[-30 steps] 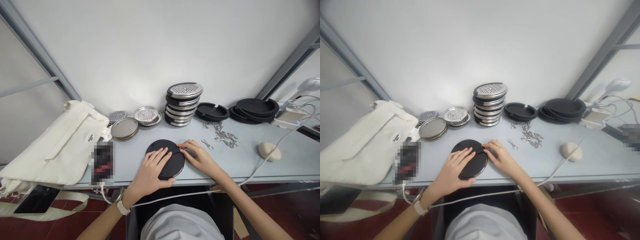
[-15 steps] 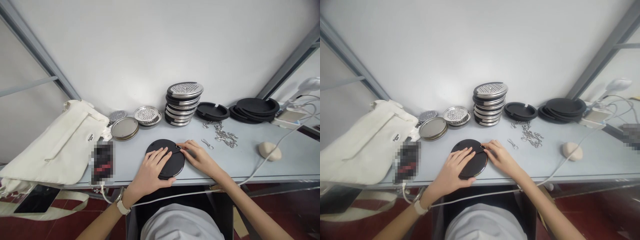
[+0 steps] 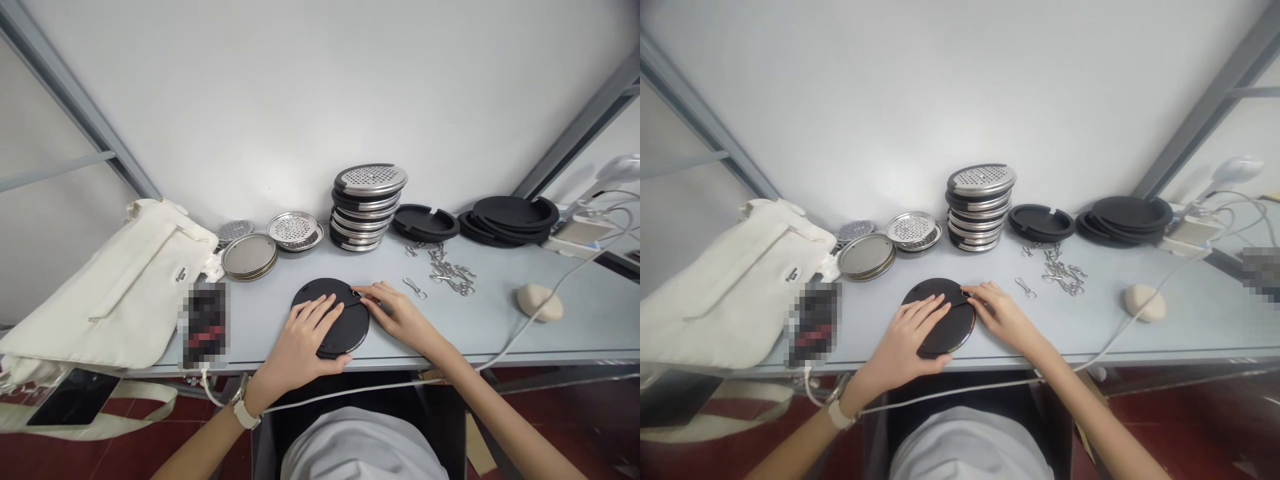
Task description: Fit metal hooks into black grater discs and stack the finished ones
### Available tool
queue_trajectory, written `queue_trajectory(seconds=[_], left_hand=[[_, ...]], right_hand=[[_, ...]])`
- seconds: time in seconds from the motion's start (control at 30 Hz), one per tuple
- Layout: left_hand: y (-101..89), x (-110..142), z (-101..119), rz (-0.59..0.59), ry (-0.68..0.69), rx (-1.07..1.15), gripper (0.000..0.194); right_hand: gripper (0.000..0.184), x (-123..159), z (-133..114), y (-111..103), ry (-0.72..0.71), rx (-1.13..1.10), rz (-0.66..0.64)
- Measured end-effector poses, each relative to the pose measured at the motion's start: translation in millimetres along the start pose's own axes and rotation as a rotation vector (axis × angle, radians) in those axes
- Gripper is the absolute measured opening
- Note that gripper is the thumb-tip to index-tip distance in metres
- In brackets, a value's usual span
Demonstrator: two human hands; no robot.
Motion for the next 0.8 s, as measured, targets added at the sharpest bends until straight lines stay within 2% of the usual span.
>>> queue_trajectory(seconds=[0.43, 0.8], left_hand=[[1.1, -0.3, -0.2, 0.001, 0.001, 0.002, 0.078], [0.9, 0.1, -0.3, -0.006, 0.000, 0.007, 0.078]], right_hand=[[0.025, 0.4, 4.1, 2.0, 0.082, -0.058, -0.030], [0.025, 1.4, 1.2, 1.5, 0.084, -0.031, -0.037]])
Point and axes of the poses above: each hand's wrist, its own x-axis away from the middle knuckle, its own y-axis out of the palm, z = x × y, the point moved 1 cm from there along -x, towards the middle knuckle, and after that the axes turned 14 degrees about -z, right-handed, at the moved point
